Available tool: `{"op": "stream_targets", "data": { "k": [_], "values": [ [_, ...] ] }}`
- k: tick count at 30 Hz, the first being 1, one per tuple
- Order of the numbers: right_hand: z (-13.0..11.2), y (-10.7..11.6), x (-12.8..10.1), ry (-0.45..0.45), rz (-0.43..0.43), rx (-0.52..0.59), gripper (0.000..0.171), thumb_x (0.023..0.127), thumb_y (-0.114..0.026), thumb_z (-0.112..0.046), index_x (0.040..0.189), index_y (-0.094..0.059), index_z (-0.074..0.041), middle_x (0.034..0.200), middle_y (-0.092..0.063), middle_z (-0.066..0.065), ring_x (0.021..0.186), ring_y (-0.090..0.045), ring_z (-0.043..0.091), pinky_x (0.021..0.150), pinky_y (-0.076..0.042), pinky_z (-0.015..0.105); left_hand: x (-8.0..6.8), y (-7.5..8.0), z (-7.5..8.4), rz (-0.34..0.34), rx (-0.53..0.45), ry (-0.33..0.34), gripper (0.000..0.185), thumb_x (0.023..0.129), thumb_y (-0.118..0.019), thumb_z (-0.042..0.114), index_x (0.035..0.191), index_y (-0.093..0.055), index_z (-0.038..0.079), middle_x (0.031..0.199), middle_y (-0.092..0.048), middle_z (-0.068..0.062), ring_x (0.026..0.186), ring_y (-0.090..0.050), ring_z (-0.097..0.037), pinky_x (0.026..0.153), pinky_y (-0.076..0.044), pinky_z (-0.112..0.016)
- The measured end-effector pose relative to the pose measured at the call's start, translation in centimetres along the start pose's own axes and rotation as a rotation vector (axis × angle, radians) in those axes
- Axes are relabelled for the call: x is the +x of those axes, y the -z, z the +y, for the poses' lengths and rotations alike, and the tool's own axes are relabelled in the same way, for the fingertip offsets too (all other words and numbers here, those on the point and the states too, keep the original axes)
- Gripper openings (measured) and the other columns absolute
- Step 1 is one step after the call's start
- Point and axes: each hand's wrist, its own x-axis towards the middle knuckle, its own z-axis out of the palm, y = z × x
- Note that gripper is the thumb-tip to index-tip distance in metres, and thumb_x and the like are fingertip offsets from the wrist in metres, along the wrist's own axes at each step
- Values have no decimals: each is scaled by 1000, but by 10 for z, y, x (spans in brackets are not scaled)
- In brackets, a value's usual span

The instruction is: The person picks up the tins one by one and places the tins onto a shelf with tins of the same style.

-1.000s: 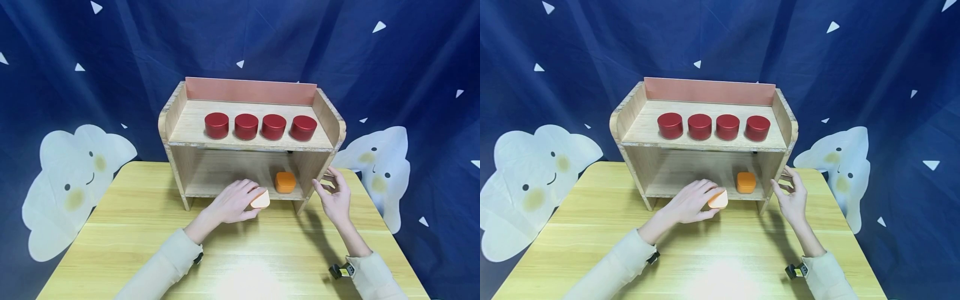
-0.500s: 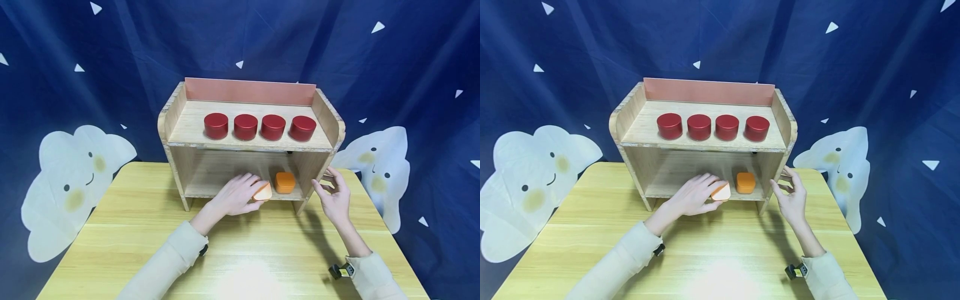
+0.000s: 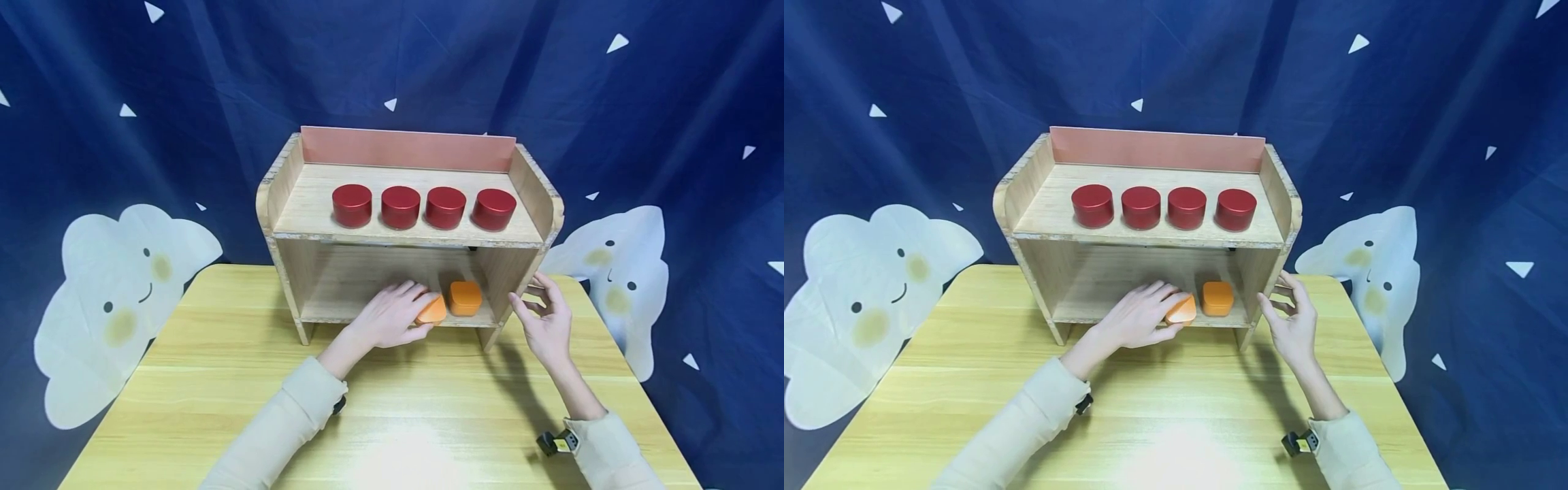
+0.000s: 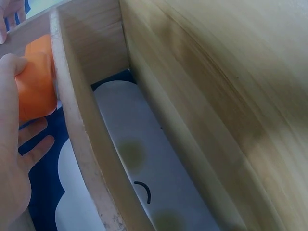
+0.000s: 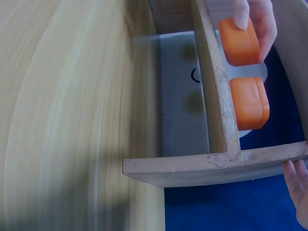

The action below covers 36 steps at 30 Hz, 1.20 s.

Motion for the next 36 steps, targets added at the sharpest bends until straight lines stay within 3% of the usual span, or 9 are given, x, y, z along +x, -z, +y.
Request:
{"op": "stream_targets", "data": {
  "k": [12, 26, 36],
  "values": [
    [-1, 0, 0, -5, -3, 3, 50, 85, -70, 21, 134, -59, 15, 115, -68, -21, 99, -68, -6, 79, -57, 8, 0, -7, -1, -41, 33, 27, 55, 98, -62, 46, 144, -60, 16, 126, -69, -2, 114, -66, -22, 95, -60, -36],
    [0, 0, 0, 2, -3, 9, 51, 85, -70, 22, 134, -59, 14, 116, -68, -20, 100, -67, -5, 79, -57, 8, 5, -10, 7, -53, 208, 46, 55, 102, -53, 47, 148, -57, 18, 135, -70, 1, 121, -67, -21, 97, -58, -38],
    [-1, 0, 0, -6, 0, 6, 50, 85, -70, 22, 133, -59, 14, 116, -68, -20, 99, -68, -6, 79, -57, 8, 9, -13, 5, -53, 195, 60, 55, 102, -54, 47, 149, -57, 18, 138, -68, -2, 125, -66, -23, 98, -58, -39]
  ]
}}
